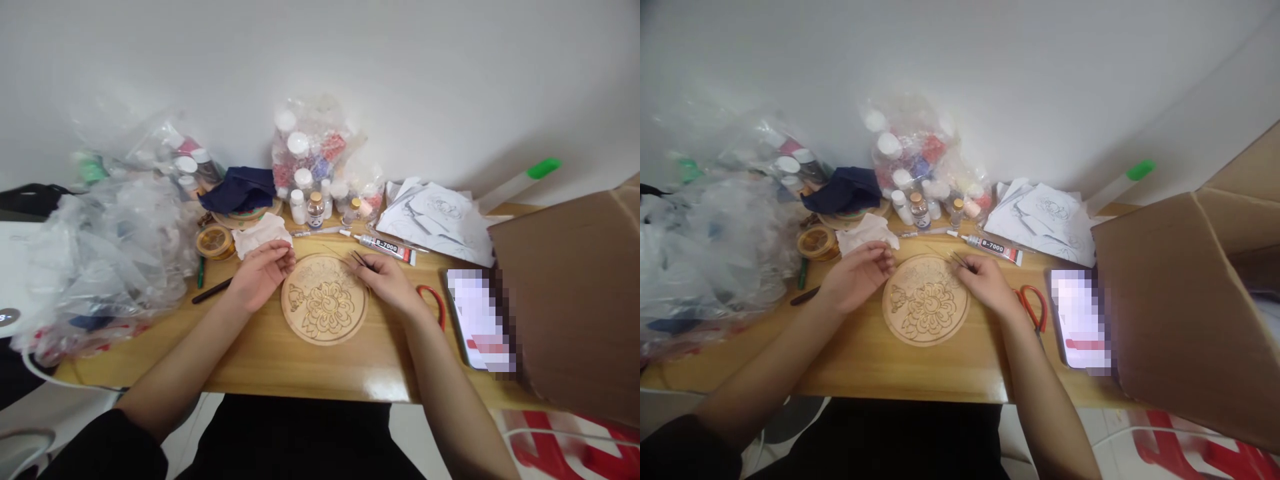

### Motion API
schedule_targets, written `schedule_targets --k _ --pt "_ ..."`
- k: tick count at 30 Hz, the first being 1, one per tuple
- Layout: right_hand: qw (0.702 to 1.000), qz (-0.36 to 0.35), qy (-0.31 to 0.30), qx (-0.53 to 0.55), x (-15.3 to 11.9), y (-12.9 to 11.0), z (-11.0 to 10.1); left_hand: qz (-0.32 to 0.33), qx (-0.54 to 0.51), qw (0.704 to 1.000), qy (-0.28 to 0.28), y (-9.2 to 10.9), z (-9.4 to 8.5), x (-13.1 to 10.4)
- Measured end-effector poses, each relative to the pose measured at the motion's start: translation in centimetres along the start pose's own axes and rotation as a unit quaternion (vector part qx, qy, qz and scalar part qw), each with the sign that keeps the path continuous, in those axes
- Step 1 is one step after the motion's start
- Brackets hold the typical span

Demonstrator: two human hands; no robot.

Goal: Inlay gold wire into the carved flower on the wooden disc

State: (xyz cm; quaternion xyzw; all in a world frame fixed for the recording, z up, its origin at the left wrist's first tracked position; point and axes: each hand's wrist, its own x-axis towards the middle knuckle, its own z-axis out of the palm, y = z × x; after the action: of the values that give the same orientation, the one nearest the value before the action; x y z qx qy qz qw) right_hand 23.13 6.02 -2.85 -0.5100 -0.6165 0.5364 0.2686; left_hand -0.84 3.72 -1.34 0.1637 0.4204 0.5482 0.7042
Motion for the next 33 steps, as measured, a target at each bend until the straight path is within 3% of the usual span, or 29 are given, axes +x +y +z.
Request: schedule_targets --k 11,20,28,33 --pt "0.983 -0.014 -0.058 0.176 0.1 -0.2 -0.4 -0.020 -0.011 1.000 0.009 0.7 -0.5 0.5" --pt "0.962 -0.033 -0.084 0.258 0.9 1.8 -1.3 -0.023 0.006 0.998 -0.065 0.7 -1.1 1.2" --pt "0.940 0.020 -0.169 0.296 2.4 2.8 -2.5 -0.112 -0.045 0.985 -0.125 2.2 -0.3 1.7" --pt "0.918 0.031 -0.183 0.351 4.2 2.7 -2.8 -0.162 -0.058 0.970 -0.170 2.4 0.9 3.3"
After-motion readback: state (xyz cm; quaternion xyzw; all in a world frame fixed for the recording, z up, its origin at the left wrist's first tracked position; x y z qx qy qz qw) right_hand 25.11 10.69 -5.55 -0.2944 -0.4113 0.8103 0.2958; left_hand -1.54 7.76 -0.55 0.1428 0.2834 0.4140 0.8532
